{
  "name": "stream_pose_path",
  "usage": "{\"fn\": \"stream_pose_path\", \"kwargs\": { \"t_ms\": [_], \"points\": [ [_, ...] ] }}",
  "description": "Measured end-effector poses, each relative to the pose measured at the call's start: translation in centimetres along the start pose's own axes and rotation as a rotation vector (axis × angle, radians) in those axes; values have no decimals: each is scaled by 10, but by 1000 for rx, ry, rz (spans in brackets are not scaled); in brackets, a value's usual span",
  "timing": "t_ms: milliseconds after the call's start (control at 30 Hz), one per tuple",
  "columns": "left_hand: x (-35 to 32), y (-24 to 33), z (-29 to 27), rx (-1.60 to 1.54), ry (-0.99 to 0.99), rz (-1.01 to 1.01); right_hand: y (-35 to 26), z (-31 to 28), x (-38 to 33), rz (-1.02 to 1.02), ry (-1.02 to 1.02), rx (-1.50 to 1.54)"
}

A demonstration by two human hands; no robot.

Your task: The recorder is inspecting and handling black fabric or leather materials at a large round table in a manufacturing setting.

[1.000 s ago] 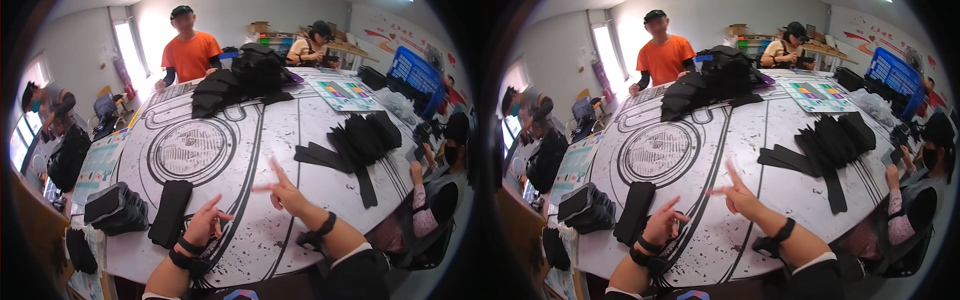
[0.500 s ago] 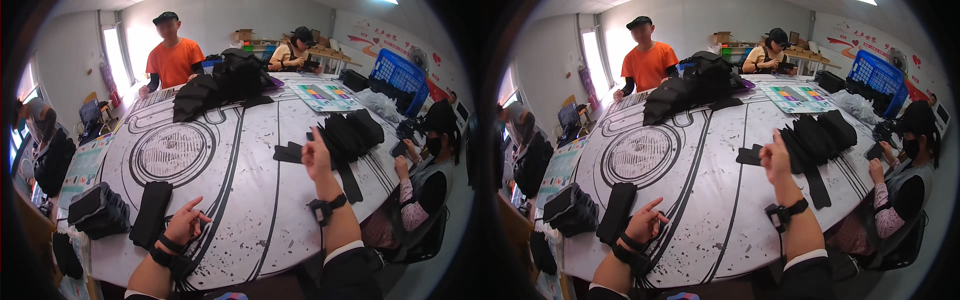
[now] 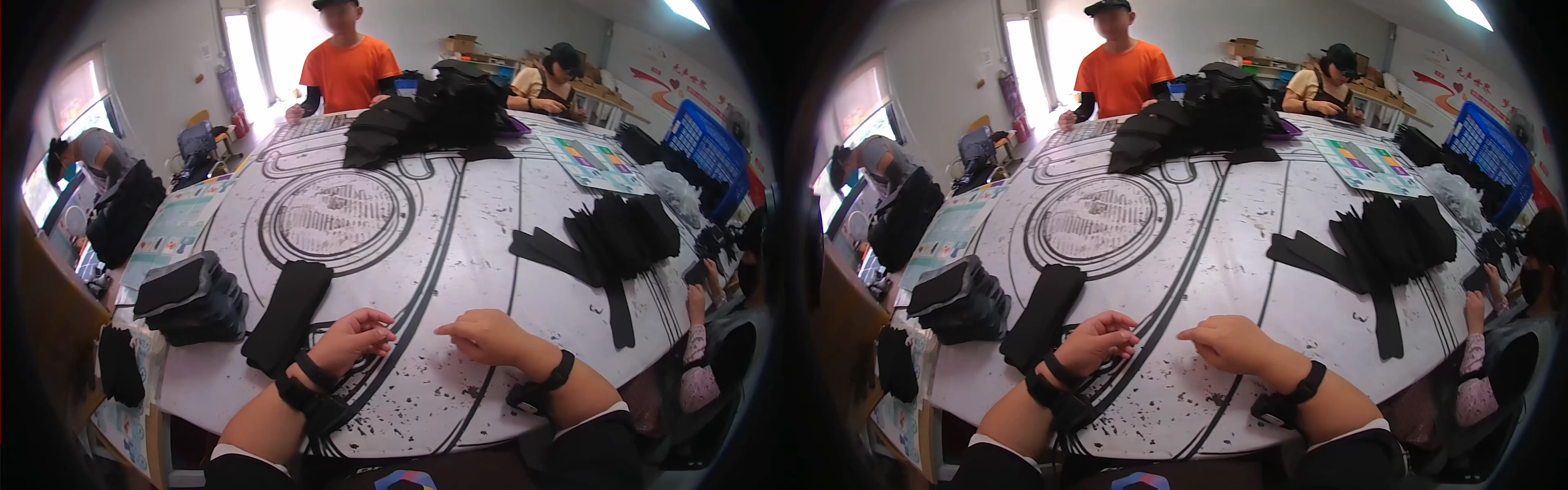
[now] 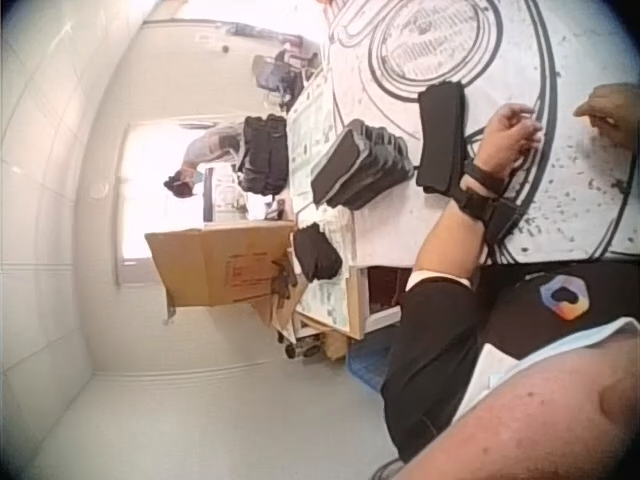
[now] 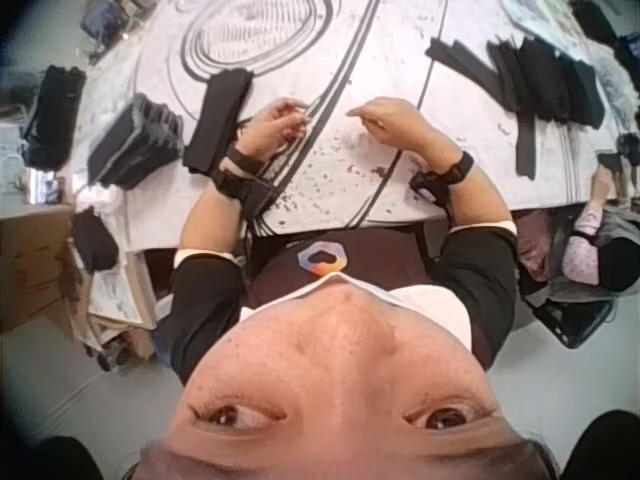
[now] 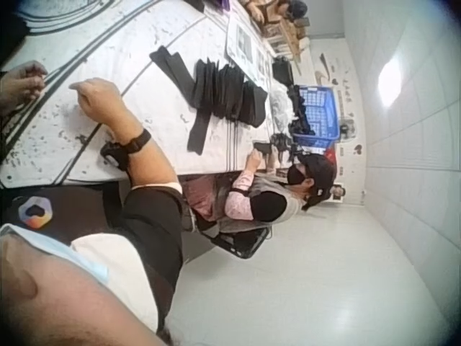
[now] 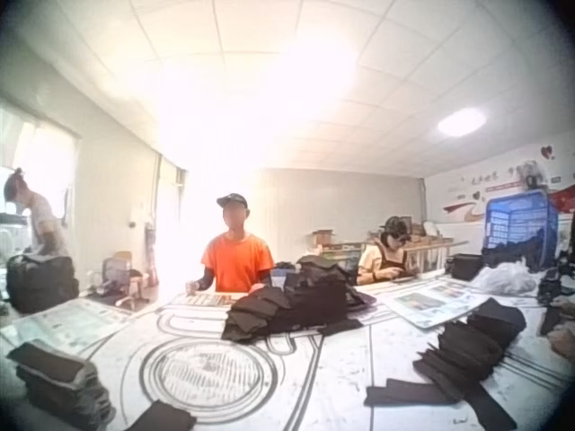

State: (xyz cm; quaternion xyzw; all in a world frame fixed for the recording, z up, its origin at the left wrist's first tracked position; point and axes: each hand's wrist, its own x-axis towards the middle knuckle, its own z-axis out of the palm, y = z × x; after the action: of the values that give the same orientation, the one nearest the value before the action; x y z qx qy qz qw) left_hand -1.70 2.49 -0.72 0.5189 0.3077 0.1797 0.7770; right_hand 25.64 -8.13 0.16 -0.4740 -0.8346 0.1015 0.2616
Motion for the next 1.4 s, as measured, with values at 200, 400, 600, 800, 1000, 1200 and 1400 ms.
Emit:
{"fn": "stream_pose_path", "kwargs": {
  "t_ms": [200,400,600,800,1000,1200,1400],
  "points": [
    [-1,3,2,20,-60,54,-20,-20,23,57,462,-207],
    [0,1,3,72,-46,68,-111,-98,21,-170,358,43],
    [2,-4,1,31,14,77,-57,-103,43,331,563,557],
    [2,1,4,-41,110,-7,61,-144,12,768,1002,1004],
    [1,0,2,-65,55,-1,36,-48,16,663,512,925],
    [2,0,1,-17,20,-4,25,-9,1,724,142,748],
    [-2,3,5,48,25,-2,31,-10,-4,774,241,886]
  ]
}}
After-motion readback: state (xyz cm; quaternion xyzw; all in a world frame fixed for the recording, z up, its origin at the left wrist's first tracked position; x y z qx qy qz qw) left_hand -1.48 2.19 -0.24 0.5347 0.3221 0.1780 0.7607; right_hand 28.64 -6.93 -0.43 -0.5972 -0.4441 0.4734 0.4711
